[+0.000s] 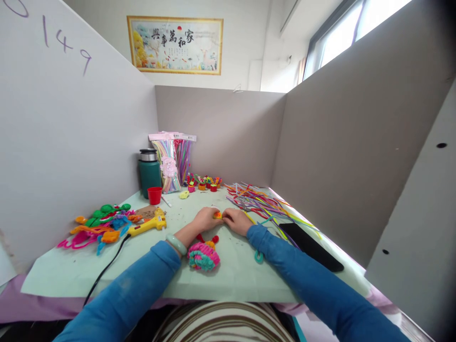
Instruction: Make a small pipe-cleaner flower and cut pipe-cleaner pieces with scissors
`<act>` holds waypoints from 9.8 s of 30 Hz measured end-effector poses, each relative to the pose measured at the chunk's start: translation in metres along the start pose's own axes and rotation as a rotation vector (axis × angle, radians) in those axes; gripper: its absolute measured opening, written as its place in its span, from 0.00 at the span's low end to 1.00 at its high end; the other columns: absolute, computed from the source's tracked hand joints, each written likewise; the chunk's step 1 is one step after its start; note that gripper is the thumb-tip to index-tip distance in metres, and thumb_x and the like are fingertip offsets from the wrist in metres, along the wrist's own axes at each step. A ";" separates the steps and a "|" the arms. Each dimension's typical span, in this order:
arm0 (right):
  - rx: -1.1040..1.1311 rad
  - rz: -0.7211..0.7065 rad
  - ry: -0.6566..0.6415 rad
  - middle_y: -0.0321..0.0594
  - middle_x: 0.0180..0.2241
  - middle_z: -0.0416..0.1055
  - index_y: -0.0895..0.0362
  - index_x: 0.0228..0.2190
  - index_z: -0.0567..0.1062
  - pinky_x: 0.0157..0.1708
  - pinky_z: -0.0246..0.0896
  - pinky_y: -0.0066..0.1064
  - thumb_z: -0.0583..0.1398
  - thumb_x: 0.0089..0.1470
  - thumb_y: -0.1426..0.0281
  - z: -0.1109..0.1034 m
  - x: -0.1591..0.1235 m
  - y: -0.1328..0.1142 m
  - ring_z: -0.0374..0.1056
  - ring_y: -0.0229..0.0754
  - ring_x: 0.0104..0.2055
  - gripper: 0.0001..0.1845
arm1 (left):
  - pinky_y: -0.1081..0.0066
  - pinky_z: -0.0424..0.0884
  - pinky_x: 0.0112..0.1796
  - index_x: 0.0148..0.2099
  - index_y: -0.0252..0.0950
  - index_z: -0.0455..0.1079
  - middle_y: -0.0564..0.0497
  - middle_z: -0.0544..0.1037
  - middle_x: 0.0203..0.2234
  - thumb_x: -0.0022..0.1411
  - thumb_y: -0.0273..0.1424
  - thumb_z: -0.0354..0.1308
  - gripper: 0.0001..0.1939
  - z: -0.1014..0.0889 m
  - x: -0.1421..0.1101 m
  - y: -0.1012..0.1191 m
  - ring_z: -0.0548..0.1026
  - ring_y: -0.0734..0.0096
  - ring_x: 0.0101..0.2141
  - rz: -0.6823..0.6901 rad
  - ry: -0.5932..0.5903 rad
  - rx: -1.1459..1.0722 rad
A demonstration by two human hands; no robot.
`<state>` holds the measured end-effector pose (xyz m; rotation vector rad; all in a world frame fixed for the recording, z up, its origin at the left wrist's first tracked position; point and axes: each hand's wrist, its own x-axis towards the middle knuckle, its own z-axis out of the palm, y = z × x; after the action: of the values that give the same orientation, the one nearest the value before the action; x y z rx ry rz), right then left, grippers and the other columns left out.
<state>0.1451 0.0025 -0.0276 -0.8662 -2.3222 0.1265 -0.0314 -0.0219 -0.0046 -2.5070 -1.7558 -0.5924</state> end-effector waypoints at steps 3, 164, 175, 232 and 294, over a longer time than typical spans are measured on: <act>-0.015 0.003 -0.006 0.39 0.30 0.72 0.58 0.32 0.73 0.33 0.56 0.27 0.58 0.52 0.75 -0.001 0.000 -0.001 0.64 0.37 0.31 0.04 | 0.72 0.64 0.35 0.41 0.36 0.74 0.46 0.79 0.34 0.56 0.42 0.55 0.17 0.001 0.001 -0.001 0.74 0.64 0.35 0.002 -0.005 0.004; -0.382 -0.114 -0.141 0.50 0.59 0.59 0.61 0.57 0.62 0.53 0.50 0.43 0.53 0.51 0.77 -0.004 -0.004 -0.018 0.56 0.48 0.56 0.30 | 0.73 0.63 0.30 0.36 0.33 0.77 0.46 0.79 0.28 0.52 0.45 0.57 0.20 0.004 0.006 -0.003 0.72 0.69 0.27 -0.086 -0.048 -0.081; -0.369 -0.111 -0.178 0.48 0.57 0.62 0.58 0.55 0.64 0.51 0.52 0.42 0.53 0.51 0.78 -0.002 -0.004 -0.021 0.58 0.48 0.54 0.28 | 0.74 0.62 0.30 0.34 0.34 0.77 0.48 0.78 0.26 0.52 0.45 0.57 0.19 0.006 0.007 -0.006 0.71 0.69 0.28 -0.078 -0.057 -0.097; -0.298 0.355 -0.149 0.51 0.42 0.68 0.61 0.48 0.67 0.39 0.58 0.34 0.54 0.51 0.63 -0.013 -0.010 -0.065 0.68 0.49 0.42 0.24 | 0.65 0.68 0.41 0.39 0.37 0.78 0.40 0.77 0.37 0.61 0.44 0.48 0.21 0.005 0.001 0.009 0.74 0.58 0.40 -0.153 0.002 0.213; -0.306 0.134 -0.134 0.51 0.52 0.65 0.60 0.55 0.62 0.54 0.51 0.39 0.55 0.54 0.70 -0.011 -0.002 -0.035 0.58 0.47 0.56 0.27 | 0.67 0.67 0.42 0.41 0.39 0.77 0.42 0.78 0.38 0.60 0.45 0.50 0.20 0.002 -0.002 0.006 0.74 0.58 0.43 -0.176 -0.024 0.164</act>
<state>0.1337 -0.0271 -0.0095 -1.1983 -2.4455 -0.1212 -0.0254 -0.0254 -0.0062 -2.2787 -1.9596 -0.4072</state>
